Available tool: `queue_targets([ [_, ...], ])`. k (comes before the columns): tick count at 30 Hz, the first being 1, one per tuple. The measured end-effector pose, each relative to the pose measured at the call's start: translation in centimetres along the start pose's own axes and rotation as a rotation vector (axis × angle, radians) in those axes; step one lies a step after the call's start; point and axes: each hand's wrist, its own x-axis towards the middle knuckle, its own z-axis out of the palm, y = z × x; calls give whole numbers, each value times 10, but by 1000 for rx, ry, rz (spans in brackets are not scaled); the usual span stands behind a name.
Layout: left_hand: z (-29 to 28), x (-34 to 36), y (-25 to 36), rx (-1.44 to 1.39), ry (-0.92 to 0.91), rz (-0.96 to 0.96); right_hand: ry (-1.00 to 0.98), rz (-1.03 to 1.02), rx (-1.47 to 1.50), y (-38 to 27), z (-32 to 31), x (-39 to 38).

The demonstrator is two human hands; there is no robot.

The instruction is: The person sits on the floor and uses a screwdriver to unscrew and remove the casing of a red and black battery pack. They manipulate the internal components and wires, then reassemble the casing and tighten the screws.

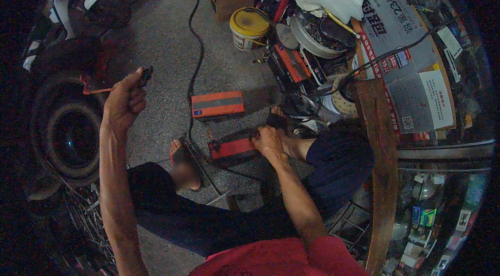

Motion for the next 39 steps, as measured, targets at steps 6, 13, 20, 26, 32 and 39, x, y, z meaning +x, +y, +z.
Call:
queue_targets([
  [6,-1,-2,0,0,-15,7,52,29,90,-1,2,-1],
  [13,0,0,-2,-29,4,15,105,-50,5,-4,12,-5],
  [20,1,2,-3,-1,-18,13,-12,-85,-25,-2,17,2],
  [26,2,0,-4,-8,-24,7,-99,32,-7,-10,12,0],
  [32,0,1,-4,14,-37,6,-172,101,35,-15,10,1],
  [39,5,-5,-3,32,-16,22,-68,94,14,-16,11,0],
])
